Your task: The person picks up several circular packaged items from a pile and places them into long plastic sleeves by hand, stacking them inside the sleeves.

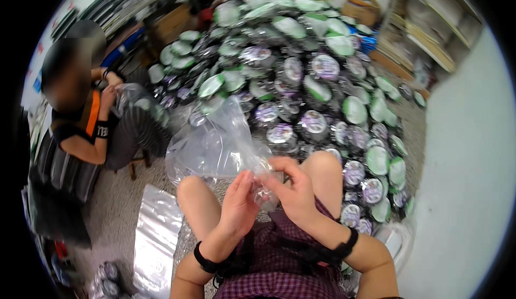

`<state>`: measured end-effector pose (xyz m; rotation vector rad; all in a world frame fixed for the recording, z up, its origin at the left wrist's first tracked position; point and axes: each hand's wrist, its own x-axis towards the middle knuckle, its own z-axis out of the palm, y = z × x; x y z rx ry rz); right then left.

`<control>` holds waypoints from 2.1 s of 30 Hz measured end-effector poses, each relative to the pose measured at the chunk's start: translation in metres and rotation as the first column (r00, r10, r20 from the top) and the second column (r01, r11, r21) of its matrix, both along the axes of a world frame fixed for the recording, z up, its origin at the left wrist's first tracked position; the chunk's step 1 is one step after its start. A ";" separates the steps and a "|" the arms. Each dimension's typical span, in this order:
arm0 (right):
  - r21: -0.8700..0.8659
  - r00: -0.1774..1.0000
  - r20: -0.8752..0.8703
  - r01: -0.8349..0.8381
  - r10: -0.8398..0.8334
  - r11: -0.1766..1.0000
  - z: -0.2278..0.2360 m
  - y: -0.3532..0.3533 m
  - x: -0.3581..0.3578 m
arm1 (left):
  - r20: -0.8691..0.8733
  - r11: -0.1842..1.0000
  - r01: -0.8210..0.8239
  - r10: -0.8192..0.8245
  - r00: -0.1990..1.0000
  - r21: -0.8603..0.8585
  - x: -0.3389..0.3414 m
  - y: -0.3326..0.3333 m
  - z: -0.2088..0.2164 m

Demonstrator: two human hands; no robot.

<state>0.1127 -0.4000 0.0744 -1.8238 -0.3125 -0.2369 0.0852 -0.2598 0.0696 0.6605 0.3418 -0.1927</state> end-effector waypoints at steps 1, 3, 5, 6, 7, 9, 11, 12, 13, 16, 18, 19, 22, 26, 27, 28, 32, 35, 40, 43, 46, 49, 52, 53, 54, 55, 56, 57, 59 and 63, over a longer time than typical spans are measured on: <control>0.133 0.986 -0.163 -0.002 0.024 0.991 0.000 -0.017 -0.006 | 0.014 0.999 0.042 -0.042 0.999 -0.001 -0.009 -0.012 -0.003; 0.278 0.952 -0.300 0.025 0.062 0.960 0.002 -0.047 -0.006 | 0.082 1.000 -0.020 0.019 0.996 0.010 -0.013 -0.008 -0.010; 0.634 0.922 -0.387 0.291 -0.032 0.716 -0.008 -0.092 -0.008 | -0.099 0.995 -0.103 0.101 0.990 -0.018 -0.015 0.008 -0.023; 0.703 0.930 -0.366 0.266 0.015 0.659 -0.005 -0.110 -0.015 | 0.011 0.997 -0.042 0.043 0.999 -0.068 -0.018 0.020 -0.026; 0.705 0.930 -0.368 0.292 -0.019 0.646 -0.010 -0.116 -0.023 | 0.123 0.992 0.046 -0.031 0.992 -0.116 -0.020 0.027 -0.029; 0.761 0.789 -0.553 0.348 0.267 0.547 -0.029 -0.111 -0.046 | 0.101 0.960 0.167 -0.148 0.984 -0.224 -0.041 0.038 -0.029; 0.788 0.604 -0.616 0.490 0.506 0.374 -0.018 -0.099 -0.060 | 0.028 0.545 0.207 -0.392 0.919 0.813 -0.061 0.043 -0.020; 0.842 0.576 -0.518 0.472 0.632 0.260 -0.027 -0.099 -0.069 | 0.025 0.546 0.137 -0.279 0.960 0.827 -0.059 0.058 -0.040; 0.883 0.545 -0.393 0.447 0.741 0.139 -0.040 -0.103 -0.081 | 0.030 0.537 0.060 -0.157 0.987 0.841 -0.048 0.075 -0.061; 0.959 0.297 -0.111 0.281 0.948 0.024 -0.045 -0.131 -0.116 | -0.070 0.914 0.038 -0.011 0.997 0.403 -0.023 0.076 -0.037; 0.735 0.283 -0.456 -0.416 0.844 0.536 -0.039 -0.152 -0.118 | -0.045 0.761 0.199 -0.219 0.975 0.617 -0.038 0.063 -0.012; 0.573 0.586 -0.491 -0.339 0.644 0.746 -0.076 -0.179 -0.114 | -0.016 0.461 0.278 -0.494 0.869 0.843 -0.047 0.064 -0.012; 0.614 0.718 -0.653 0.317 0.240 0.723 -0.133 -0.246 -0.091 | -0.200 0.545 0.826 -0.802 0.563 0.143 -0.051 0.066 -0.007; 0.075 0.599 -0.777 0.392 -0.192 0.917 -0.286 -0.296 -0.070 | -0.480 0.953 -0.262 0.160 0.862 -0.153 -0.009 0.033 0.014; -0.048 0.559 -0.782 0.387 -0.276 0.921 -0.345 -0.295 -0.067 | -0.190 0.992 0.022 -0.045 0.981 -0.123 0.005 0.024 0.017; -0.232 0.554 -0.761 0.253 -0.337 0.939 -0.358 -0.280 -0.052 | 0.081 0.966 0.259 -0.260 0.962 0.019 0.014 0.022 0.025; -0.667 0.505 -0.699 -0.204 -0.506 0.717 -0.395 -0.280 -0.015 | 0.112 0.560 0.218 -0.495 0.862 0.800 0.044 -0.098 0.073; -0.650 0.458 -0.760 -0.523 -0.462 0.551 -0.388 -0.278 0.006 | 0.080 0.437 0.380 -0.735 0.673 0.815 0.087 -0.134 0.039; -0.629 0.820 -0.490 -0.568 0.296 0.531 -0.346 -0.242 0.028 | -0.007 0.446 0.410 -0.670 0.742 0.796 0.103 -0.137 -0.015; -0.708 0.855 -0.389 -0.516 0.342 0.482 -0.363 -0.206 0.081 | -0.034 0.473 0.429 -0.640 0.767 0.770 0.113 -0.133 -0.039; -0.744 0.820 -0.469 -0.567 0.328 0.353 -0.319 -0.143 0.148 | -0.056 0.462 0.421 -0.619 0.784 0.781 0.120 -0.130 -0.031; -0.780 0.819 -0.473 -0.561 0.324 0.277 -0.310 -0.145 0.161 | -0.050 0.492 0.428 -0.610 0.791 0.758 0.123 -0.130 -0.032; -0.816 0.870 -0.324 -0.456 0.372 0.355 -0.361 -0.172 0.146 | -0.037 0.523 0.419 -0.593 0.805 0.742 0.118 -0.121 -0.025; -0.814 0.870 -0.351 -0.467 0.346 0.347 -0.355 -0.167 0.141 | -0.034 0.524 0.408 -0.583 0.812 0.747 0.117 -0.121 -0.025; -0.818 0.868 -0.336 -0.462 0.367 0.343 -0.348 -0.163 0.137 | -0.029 0.528 0.397 -0.574 0.819 0.751 0.115 -0.118 -0.022; -0.809 0.868 -0.400 -0.485 0.293 0.332 -0.340 -0.158 0.129 | -0.019 0.534 0.381 -0.563 0.826 0.755 0.108 -0.114 -0.027; -0.799 0.861 -0.463 -0.509 0.211 0.321 -0.332 -0.156 0.122 | -0.012 0.543 0.367 -0.548 0.836 0.755 0.102 -0.110 -0.027; -0.808 0.864 -0.448 -0.501 0.228 0.310 -0.330 -0.154 0.115 | -0.003 0.547 0.351 -0.536 0.844 0.760 0.095 -0.106 -0.026; -0.613 0.816 -0.529 -0.558 0.233 0.559 -0.322 -0.158 0.095 | 0.016 0.565 0.328 -0.518 0.855 0.757 0.082 -0.102 -0.020; -0.385 0.610 -0.746 -0.722 0.267 0.575 -0.280 -0.189 0.011 | 0.053 0.590 0.313 -0.520 0.853 0.744 0.050 -0.099 0.030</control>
